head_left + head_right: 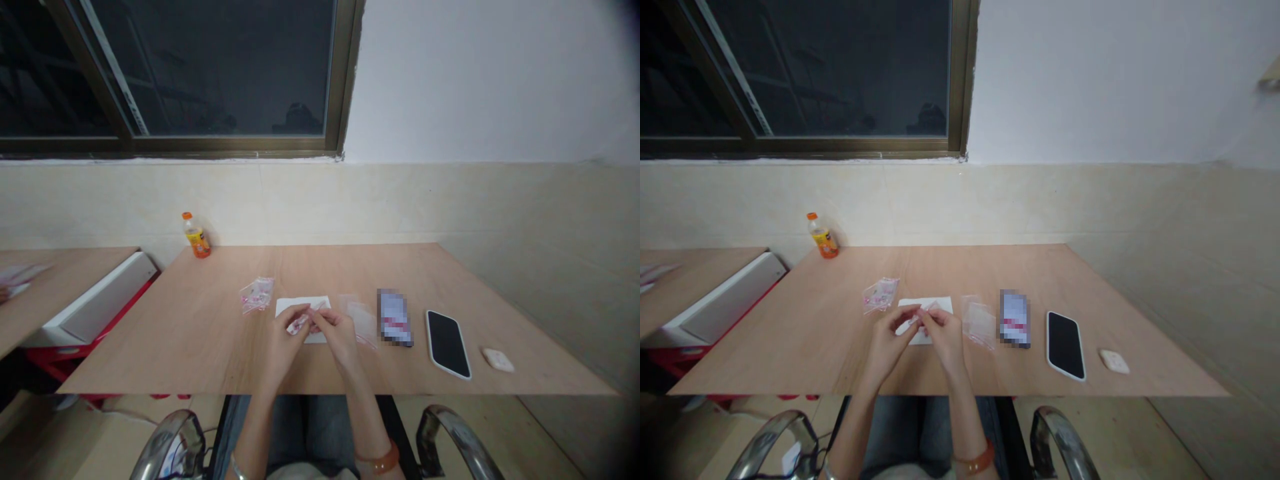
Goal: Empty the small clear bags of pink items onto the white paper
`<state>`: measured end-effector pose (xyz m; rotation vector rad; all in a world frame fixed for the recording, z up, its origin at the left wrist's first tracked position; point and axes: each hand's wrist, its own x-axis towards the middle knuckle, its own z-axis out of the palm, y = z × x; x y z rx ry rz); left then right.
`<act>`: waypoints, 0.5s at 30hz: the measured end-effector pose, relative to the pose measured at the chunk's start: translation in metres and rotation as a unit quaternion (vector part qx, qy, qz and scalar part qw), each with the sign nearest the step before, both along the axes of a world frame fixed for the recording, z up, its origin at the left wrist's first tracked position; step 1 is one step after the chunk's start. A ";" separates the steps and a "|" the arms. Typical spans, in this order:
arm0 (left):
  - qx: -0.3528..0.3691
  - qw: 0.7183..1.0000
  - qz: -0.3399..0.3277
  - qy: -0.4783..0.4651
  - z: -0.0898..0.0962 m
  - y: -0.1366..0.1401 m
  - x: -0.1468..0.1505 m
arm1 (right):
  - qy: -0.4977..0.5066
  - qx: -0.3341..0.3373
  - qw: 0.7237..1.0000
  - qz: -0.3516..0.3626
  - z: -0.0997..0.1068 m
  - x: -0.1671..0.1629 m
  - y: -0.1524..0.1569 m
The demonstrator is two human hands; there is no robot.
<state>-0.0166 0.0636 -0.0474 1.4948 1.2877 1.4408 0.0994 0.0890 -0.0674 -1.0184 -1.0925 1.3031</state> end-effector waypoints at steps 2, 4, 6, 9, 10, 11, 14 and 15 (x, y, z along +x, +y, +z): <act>-0.033 0.996 -0.033 -0.071 0.000 0.001 0.000 | 0.011 -0.010 1.000 0.006 0.002 0.002 -0.001; -0.056 0.990 -0.051 -0.117 0.001 0.002 0.000 | 0.009 0.003 1.000 0.029 0.006 0.005 -0.002; -0.071 0.987 -0.054 -0.134 0.001 0.003 -0.002 | -0.004 0.029 0.998 0.060 0.011 0.007 -0.004; -0.080 0.988 -0.046 -0.124 0.001 0.005 -0.004 | -0.024 0.050 0.995 0.086 0.016 0.009 -0.006; -0.078 0.990 -0.041 -0.113 0.000 0.006 -0.005 | -0.029 0.053 0.994 0.087 0.016 0.009 -0.006; -0.074 0.992 -0.037 -0.100 -0.001 0.006 -0.006 | -0.031 0.054 0.994 0.086 0.017 0.008 -0.007; -0.065 0.994 -0.043 -0.072 -0.001 0.005 -0.006 | -0.032 0.052 0.995 0.080 0.017 0.006 -0.007; -0.066 0.994 -0.051 -0.073 -0.001 0.004 -0.006 | -0.031 0.047 0.995 0.080 0.017 0.006 -0.007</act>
